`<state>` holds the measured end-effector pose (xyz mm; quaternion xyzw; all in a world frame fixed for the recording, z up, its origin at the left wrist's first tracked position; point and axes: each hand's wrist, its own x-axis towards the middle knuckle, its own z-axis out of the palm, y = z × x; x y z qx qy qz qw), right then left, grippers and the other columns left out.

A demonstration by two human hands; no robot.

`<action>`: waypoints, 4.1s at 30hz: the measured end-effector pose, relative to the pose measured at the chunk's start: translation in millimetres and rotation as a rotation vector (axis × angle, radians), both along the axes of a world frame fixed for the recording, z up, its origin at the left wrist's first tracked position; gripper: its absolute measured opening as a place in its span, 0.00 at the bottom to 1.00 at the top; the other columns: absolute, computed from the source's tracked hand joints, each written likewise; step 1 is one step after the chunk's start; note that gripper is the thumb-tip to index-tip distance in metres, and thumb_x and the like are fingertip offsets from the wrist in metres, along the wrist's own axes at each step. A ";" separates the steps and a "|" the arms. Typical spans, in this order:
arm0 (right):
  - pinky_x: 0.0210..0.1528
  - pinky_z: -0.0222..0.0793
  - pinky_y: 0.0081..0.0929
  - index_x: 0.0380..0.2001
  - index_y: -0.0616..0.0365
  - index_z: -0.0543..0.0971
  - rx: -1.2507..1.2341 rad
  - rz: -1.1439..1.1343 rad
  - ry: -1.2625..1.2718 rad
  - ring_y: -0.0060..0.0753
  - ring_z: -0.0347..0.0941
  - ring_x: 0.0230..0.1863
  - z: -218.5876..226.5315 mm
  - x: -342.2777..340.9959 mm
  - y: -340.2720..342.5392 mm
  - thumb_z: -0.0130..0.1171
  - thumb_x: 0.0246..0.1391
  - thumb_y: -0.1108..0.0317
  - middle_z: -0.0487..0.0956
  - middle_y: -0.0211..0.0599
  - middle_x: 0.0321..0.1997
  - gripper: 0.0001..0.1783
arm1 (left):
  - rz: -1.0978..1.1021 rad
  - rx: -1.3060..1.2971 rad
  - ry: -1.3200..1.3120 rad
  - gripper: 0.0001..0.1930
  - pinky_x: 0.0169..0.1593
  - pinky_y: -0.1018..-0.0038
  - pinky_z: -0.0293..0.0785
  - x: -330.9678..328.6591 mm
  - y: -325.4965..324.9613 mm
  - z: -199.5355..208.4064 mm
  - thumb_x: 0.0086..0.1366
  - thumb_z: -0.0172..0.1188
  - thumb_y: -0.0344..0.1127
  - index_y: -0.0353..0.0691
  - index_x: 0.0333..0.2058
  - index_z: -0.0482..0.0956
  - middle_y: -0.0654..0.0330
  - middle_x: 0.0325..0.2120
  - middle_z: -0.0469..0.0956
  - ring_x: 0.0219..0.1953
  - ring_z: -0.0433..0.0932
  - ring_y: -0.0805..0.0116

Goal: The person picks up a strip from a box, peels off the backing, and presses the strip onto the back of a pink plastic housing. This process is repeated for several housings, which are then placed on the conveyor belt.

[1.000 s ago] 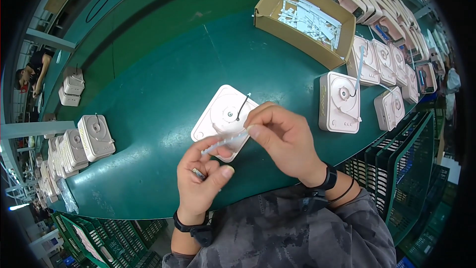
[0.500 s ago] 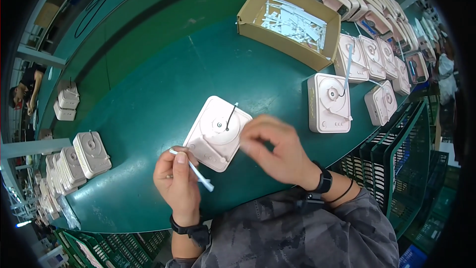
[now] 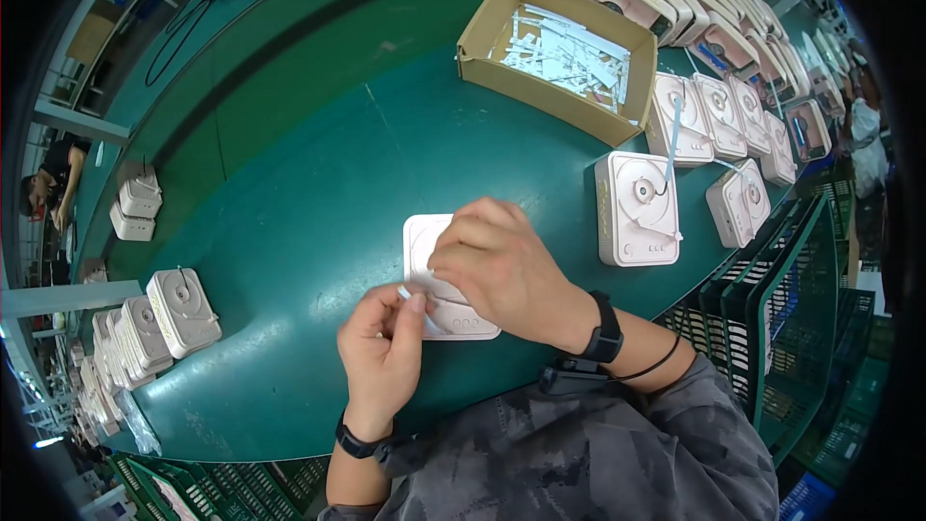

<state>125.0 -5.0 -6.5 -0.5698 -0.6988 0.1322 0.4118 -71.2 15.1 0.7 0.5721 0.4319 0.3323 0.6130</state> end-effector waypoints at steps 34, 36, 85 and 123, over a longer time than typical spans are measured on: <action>0.55 0.67 0.38 0.35 0.56 0.82 -0.042 0.141 -0.130 0.37 0.72 0.48 1.1 13.7 -0.8 0.61 0.49 0.73 0.79 0.29 0.40 0.08 | -0.285 0.644 0.446 0.06 0.26 0.69 0.72 10.8 35.8 6.4 0.63 0.65 0.24 0.35 0.39 0.84 0.55 0.26 0.78 0.22 0.77 0.60; 0.55 0.67 0.38 0.34 0.57 0.82 -0.031 0.138 -0.150 0.37 0.72 0.48 1.1 13.0 -0.9 0.61 0.48 0.73 0.78 0.29 0.39 0.08 | -0.295 0.679 0.461 0.06 0.26 0.67 0.73 10.8 37.0 6.7 0.63 0.65 0.25 0.36 0.39 0.83 0.55 0.27 0.78 0.22 0.77 0.58; 0.44 0.72 0.36 0.34 0.60 0.80 -0.057 0.193 0.231 0.45 0.74 0.42 23.4 -40.5 2.8 0.69 0.49 0.74 0.79 0.38 0.39 0.09 | 0.049 -0.469 -0.395 0.45 0.27 0.82 0.59 -8.6 4.1 16.5 0.70 0.36 0.75 0.36 0.65 0.62 0.57 0.43 0.78 0.30 0.71 0.74; 0.55 0.76 0.44 0.48 0.74 0.78 -0.325 0.039 0.537 0.60 0.79 0.52 -28.1 -223.5 402.4 0.70 0.47 0.43 0.80 0.63 0.51 0.41 | 1.019 0.202 -0.214 0.17 0.15 0.79 0.48 -128.7 346.0 -45.3 0.67 0.70 0.47 0.40 0.33 0.75 0.71 0.17 0.67 0.13 0.59 0.82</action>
